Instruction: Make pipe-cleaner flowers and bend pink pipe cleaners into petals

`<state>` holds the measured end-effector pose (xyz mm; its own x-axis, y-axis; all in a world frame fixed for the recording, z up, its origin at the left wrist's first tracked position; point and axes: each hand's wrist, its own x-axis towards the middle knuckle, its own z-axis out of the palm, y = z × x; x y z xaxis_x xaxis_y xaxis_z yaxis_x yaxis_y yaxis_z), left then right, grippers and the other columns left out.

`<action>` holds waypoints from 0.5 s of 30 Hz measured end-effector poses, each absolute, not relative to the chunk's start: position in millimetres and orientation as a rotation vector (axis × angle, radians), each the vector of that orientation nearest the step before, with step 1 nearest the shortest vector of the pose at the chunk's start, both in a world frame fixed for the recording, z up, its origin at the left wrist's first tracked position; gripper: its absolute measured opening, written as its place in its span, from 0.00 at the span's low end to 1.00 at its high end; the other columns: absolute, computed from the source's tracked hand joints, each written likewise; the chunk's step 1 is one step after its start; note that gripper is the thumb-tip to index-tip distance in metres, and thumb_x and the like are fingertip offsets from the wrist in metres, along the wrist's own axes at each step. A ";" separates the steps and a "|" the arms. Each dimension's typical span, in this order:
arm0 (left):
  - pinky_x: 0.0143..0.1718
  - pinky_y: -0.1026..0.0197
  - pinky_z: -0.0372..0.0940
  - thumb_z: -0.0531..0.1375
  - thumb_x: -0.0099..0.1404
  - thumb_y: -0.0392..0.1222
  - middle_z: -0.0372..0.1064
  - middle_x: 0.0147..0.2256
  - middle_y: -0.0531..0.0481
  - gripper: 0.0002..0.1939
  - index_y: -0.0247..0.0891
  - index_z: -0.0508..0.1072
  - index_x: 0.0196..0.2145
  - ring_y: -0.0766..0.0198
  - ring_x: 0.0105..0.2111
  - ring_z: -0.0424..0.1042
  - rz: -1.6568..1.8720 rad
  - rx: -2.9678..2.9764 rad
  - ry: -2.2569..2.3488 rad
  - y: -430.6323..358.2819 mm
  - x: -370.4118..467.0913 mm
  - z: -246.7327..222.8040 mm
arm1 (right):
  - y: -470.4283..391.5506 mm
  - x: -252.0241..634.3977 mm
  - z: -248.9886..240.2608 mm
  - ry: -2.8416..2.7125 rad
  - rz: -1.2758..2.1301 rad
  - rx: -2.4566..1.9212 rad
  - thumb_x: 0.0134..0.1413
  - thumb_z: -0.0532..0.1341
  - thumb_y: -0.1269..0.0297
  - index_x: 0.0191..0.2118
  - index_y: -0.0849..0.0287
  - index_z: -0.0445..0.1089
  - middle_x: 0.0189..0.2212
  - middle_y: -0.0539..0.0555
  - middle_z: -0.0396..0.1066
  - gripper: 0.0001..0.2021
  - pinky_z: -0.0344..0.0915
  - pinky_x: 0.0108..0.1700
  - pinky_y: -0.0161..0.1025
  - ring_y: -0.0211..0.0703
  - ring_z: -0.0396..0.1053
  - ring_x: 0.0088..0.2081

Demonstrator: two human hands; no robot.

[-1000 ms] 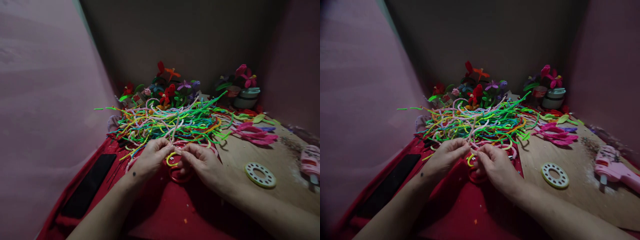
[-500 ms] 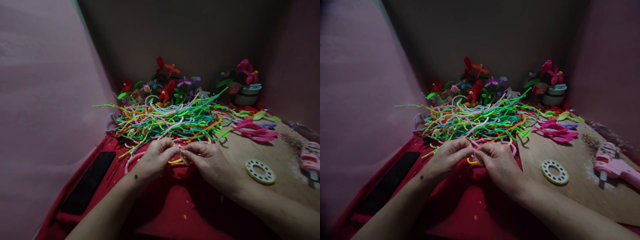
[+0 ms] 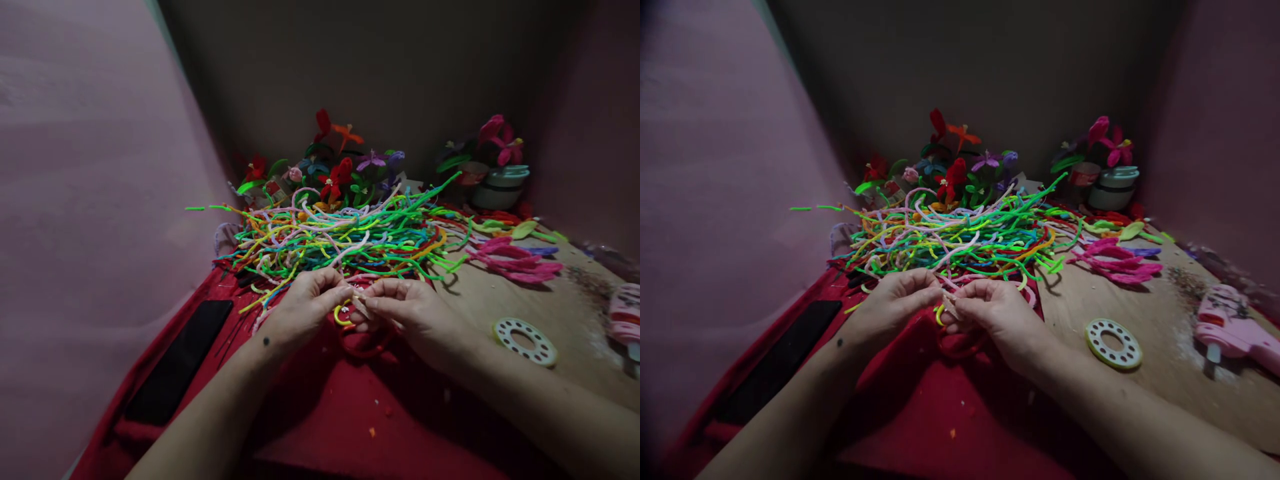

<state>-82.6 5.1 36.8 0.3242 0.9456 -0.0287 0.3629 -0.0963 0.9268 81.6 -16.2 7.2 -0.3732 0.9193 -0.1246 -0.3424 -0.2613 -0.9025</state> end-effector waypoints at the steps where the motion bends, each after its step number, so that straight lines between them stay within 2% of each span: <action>1: 0.26 0.66 0.54 0.57 0.54 0.45 0.59 0.21 0.56 0.11 0.34 0.64 0.22 0.71 0.23 0.58 0.788 1.663 1.205 5.0 -82.1 37.0 | -15.6 82.2 5.8 -1.003 1.823 -0.832 0.41 0.65 0.63 0.27 0.62 0.66 0.25 0.52 0.72 0.09 0.64 0.31 0.36 0.37 0.69 0.25; 5: 0.26 0.66 0.54 0.57 0.54 0.43 0.58 0.21 0.56 0.09 0.34 0.64 0.22 0.71 0.23 0.57 0.803 1.703 1.223 4.6 -78.6 37.8 | -13.7 84.8 2.7 -0.882 1.940 -0.770 0.39 0.66 0.68 0.26 0.63 0.65 0.25 0.54 0.73 0.09 0.63 0.26 0.35 0.37 0.69 0.22; 10: 0.27 0.65 0.56 0.55 0.58 0.43 0.61 0.22 0.54 0.10 0.35 0.64 0.23 0.68 0.24 0.60 0.790 1.800 1.253 6.4 -77.9 33.2 | -11.0 84.5 2.2 -0.790 1.924 -0.766 0.38 0.65 0.72 0.26 0.64 0.66 0.22 0.52 0.72 0.07 0.61 0.23 0.31 0.32 0.66 0.19; 15: 0.40 0.58 0.57 0.56 0.58 0.38 0.67 0.31 0.47 0.03 0.37 0.68 0.30 0.61 0.35 0.63 1.258 2.429 1.285 -8.9 -78.9 32.2 | -0.3 90.3 5.5 -0.707 1.720 -0.888 0.38 0.65 0.74 0.25 0.65 0.68 0.19 0.51 0.70 0.05 0.59 0.20 0.29 0.31 0.63 0.17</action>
<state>-78.9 -8.9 32.2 0.2943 0.7305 0.6162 0.6316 -0.6325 0.4482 90.3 -0.3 5.5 -0.1974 0.9538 -0.2265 -0.5192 -0.2977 -0.8012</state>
